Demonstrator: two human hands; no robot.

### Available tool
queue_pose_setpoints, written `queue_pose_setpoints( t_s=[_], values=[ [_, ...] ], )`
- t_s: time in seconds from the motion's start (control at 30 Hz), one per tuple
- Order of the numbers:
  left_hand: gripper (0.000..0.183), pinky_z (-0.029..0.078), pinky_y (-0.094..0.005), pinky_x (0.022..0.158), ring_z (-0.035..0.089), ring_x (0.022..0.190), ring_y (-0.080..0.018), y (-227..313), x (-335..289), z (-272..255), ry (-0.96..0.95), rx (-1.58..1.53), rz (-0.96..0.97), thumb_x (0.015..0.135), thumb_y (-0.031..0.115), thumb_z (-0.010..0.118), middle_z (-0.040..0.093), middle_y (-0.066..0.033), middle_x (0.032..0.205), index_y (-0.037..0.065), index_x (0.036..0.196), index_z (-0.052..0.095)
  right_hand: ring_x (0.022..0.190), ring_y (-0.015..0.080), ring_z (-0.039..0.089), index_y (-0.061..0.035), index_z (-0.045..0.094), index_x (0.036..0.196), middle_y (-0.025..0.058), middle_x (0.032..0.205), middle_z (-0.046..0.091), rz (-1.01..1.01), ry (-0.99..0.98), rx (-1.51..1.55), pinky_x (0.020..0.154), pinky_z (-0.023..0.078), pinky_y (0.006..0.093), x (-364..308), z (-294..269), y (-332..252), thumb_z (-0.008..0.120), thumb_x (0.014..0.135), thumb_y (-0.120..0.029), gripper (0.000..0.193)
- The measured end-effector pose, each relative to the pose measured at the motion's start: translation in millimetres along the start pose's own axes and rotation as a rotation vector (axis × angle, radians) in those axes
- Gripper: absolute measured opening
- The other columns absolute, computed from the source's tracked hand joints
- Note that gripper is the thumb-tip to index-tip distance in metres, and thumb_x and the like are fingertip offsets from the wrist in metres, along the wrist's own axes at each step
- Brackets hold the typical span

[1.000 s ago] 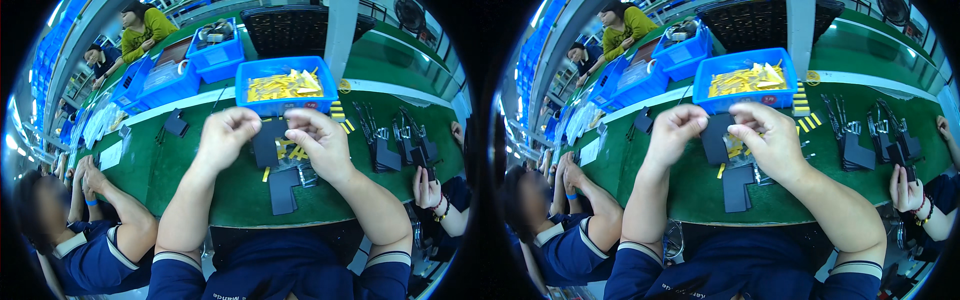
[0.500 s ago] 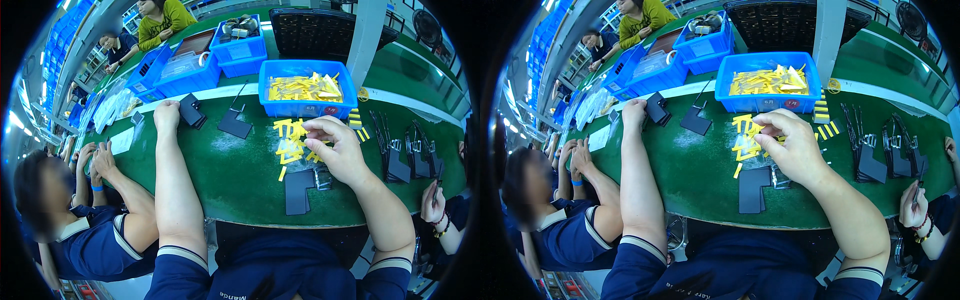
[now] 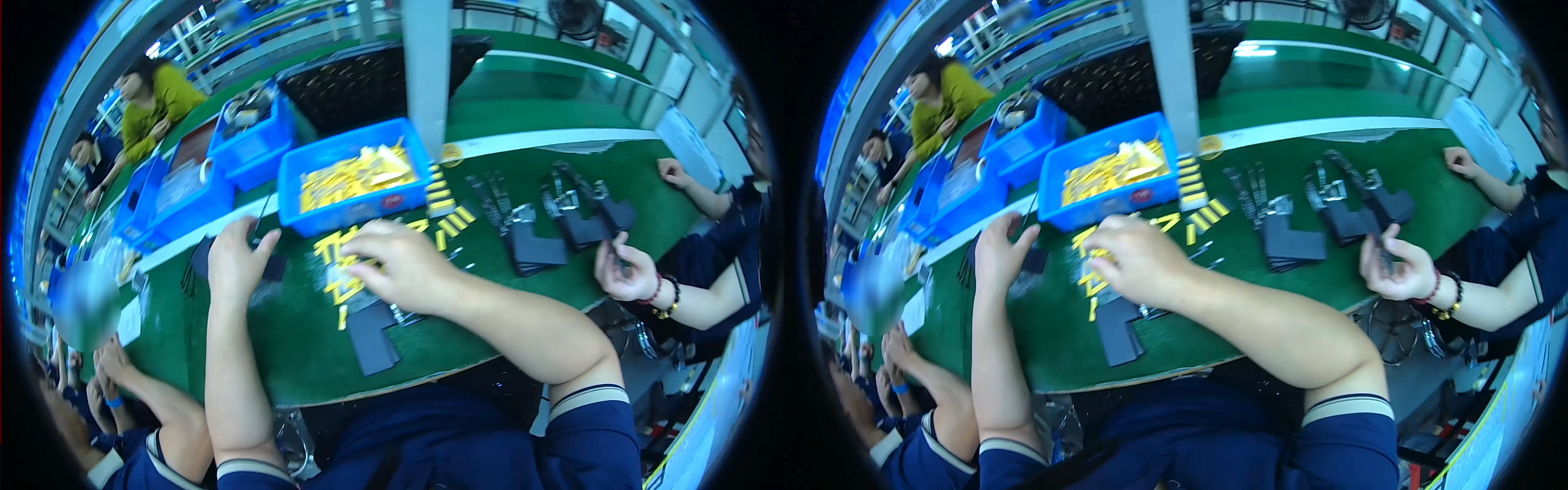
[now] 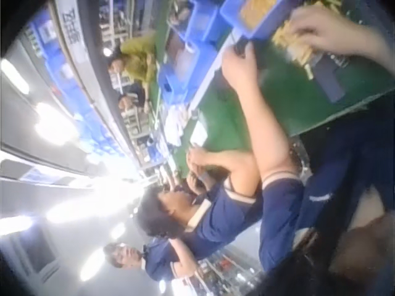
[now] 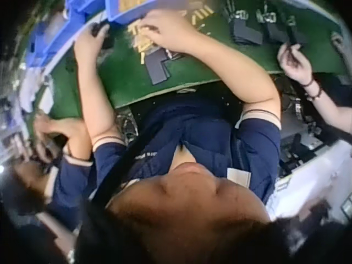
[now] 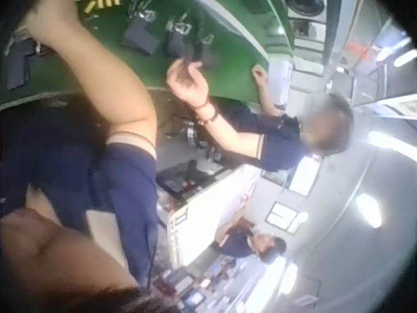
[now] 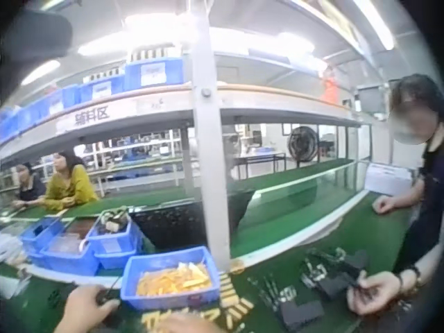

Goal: The person assembles small electronic components by hand at a factory workstation. They pick up black rectangular parts and yellow strips, then insert the strips into slots on the black parts. The person handles the items one at a time, placing the finished units on the table.

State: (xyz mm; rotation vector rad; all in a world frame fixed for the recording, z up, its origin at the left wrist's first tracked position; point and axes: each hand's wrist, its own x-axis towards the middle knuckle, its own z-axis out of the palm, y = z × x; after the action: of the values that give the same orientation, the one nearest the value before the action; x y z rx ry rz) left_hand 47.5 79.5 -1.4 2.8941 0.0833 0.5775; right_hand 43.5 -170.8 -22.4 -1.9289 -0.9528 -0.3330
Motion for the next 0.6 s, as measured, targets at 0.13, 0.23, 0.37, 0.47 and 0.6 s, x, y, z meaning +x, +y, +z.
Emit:
queue_pose_setpoints(
  t_s=[0.13, 0.23, 0.37, 0.47, 0.6],
  values=[
    [0.037, 0.048, -0.039, 0.08, 0.062, 0.091, -0.0314, 2.0, -4.3, 4.8, 0.102, -0.098, 0.09, 0.076, 0.025, 0.071, 0.065, -0.0163, 0.096, -0.001, 0.101, 0.062, 0.087, 0.0294, 0.059, -0.0017, 0.064, 0.093, 0.0112, 0.09, 0.061, -0.017, -0.015, -0.057, 0.077, 0.048, 0.0375, 1.4, -1.5, -3.5, 0.065, 0.079, -0.012, 0.017],
    [0.031, 0.048, -0.0388, 0.079, 0.061, 0.089, -0.0309, 0.3, -7.6, 2.9, 0.17, -0.153, 0.11, 0.076, 0.018, 0.07, 0.065, -0.0157, 0.094, 0.0, 0.099, 0.063, 0.086, 0.0291, 0.059, -0.0016, 0.064, 0.091, 0.0109, 0.09, 0.061, -0.045, 0.007, -0.095, 0.077, 0.048, 0.0375, 1.6, 0.9, -5.0, 0.064, 0.079, -0.012, 0.016],
    [0.027, 0.048, -0.0385, 0.079, 0.061, 0.09, -0.0307, -0.8, -5.2, 7.0, 0.204, -0.195, 0.157, 0.076, 0.017, 0.07, 0.065, -0.0146, 0.094, 0.002, 0.097, 0.064, 0.084, 0.0307, 0.059, -0.0023, 0.064, 0.087, 0.0118, 0.086, 0.059, -0.081, 0.033, -0.163, 0.076, 0.047, 0.0395, -1.4, 1.9, -4.2, 0.063, 0.076, -0.01, 0.013],
    [0.023, 0.048, -0.0384, 0.079, 0.061, 0.089, -0.0302, 4.4, -8.7, 4.6, 0.222, -0.224, 0.204, 0.076, 0.015, 0.069, 0.065, -0.0133, 0.093, 0.002, 0.095, 0.064, 0.084, 0.0306, 0.058, -0.0027, 0.063, 0.085, 0.012, 0.087, 0.059, -0.113, 0.075, -0.249, 0.076, 0.047, 0.0384, -7.5, -7.8, -10.1, 0.064, 0.076, -0.009, 0.012],
    [0.018, 0.048, -0.0384, 0.076, 0.061, 0.084, -0.03, 18.8, -14.5, 1.0, 0.247, -0.326, 0.302, 0.077, 0.012, 0.067, 0.065, -0.0123, 0.087, 0.002, 0.092, 0.064, 0.081, 0.0295, 0.06, -0.002, 0.063, 0.084, 0.0112, 0.086, 0.061, -0.082, 0.172, -0.366, 0.072, 0.049, 0.0387, -22.7, -38.1, -16.0, 0.064, 0.075, -0.008, 0.011]
  ],
)
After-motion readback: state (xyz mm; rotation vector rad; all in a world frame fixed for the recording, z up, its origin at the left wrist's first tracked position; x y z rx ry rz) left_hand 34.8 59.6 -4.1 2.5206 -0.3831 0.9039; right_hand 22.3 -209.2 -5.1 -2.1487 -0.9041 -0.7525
